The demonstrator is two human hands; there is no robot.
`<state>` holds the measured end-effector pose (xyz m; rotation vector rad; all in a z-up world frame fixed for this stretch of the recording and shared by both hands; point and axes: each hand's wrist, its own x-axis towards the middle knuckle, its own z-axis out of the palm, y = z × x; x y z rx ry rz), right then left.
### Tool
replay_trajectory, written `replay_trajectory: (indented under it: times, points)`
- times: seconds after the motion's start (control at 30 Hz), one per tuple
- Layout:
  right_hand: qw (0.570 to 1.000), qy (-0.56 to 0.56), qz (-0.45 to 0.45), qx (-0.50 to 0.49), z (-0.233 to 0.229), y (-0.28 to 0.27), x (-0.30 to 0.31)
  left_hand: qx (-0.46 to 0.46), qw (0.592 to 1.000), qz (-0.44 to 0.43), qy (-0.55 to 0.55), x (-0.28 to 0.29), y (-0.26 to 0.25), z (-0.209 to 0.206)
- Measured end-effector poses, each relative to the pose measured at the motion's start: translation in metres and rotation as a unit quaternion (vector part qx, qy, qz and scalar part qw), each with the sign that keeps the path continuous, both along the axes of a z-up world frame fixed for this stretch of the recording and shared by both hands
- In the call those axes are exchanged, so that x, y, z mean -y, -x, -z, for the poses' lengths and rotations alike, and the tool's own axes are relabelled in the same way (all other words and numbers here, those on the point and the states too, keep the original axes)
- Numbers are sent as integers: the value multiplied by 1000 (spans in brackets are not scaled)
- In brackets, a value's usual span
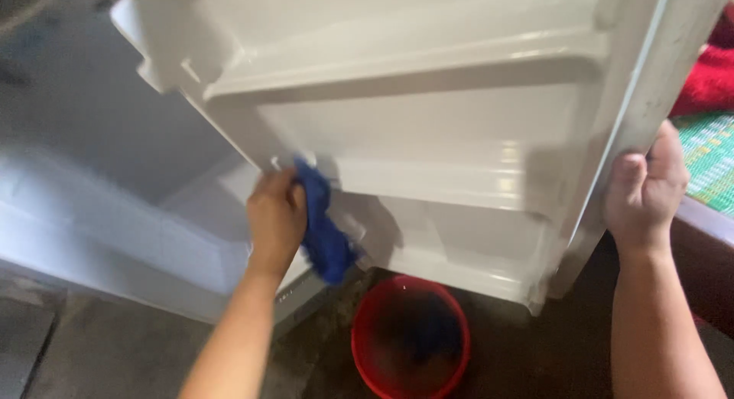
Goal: Wiping down and cleaning the inside shelves and door panel of a small refrigerator using a blue cloth and a red bucket of water.
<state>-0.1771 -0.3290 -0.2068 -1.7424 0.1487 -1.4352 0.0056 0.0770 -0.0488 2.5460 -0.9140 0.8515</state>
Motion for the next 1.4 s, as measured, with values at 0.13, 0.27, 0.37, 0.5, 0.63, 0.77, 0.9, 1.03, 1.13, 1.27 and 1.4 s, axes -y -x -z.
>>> replay_trajectory:
  times: [0.13,0.27,0.37,0.5,0.63,0.77,0.9,1.03,1.13,1.27,1.4]
  points:
    - [999,12,37,-4,-10,2,-6,102,990,-6,96,32,-26,60]
    - [1000,-8,-14,25,2,-3,2,74,990,-29,120,77,-13,67]
    - [999,-3,-31,13,10,-5,7,21,993,33,116,119,45,61]
    - [999,13,-38,18,-17,2,-5,-32,949,263,174,161,113,58]
    - [994,-3,-102,30,-25,3,-10,-45,920,312,232,141,107,62]
    - [995,-15,-94,42,-22,4,-9,58,961,130,237,85,30,24]
    - [996,-30,-85,29,-8,1,-3,261,926,-20,273,53,-49,-28]
    - [994,-28,-103,37,-14,-1,-8,288,939,-178,55,75,-79,-1]
    - [991,-49,-116,44,-14,1,-12,183,959,-192,98,92,-50,-5]
    - [992,-46,-113,32,4,-3,1,-93,962,-231,109,86,-24,0]
    - [994,-28,-99,31,-4,1,-3,-159,961,-226,21,74,-18,-8]
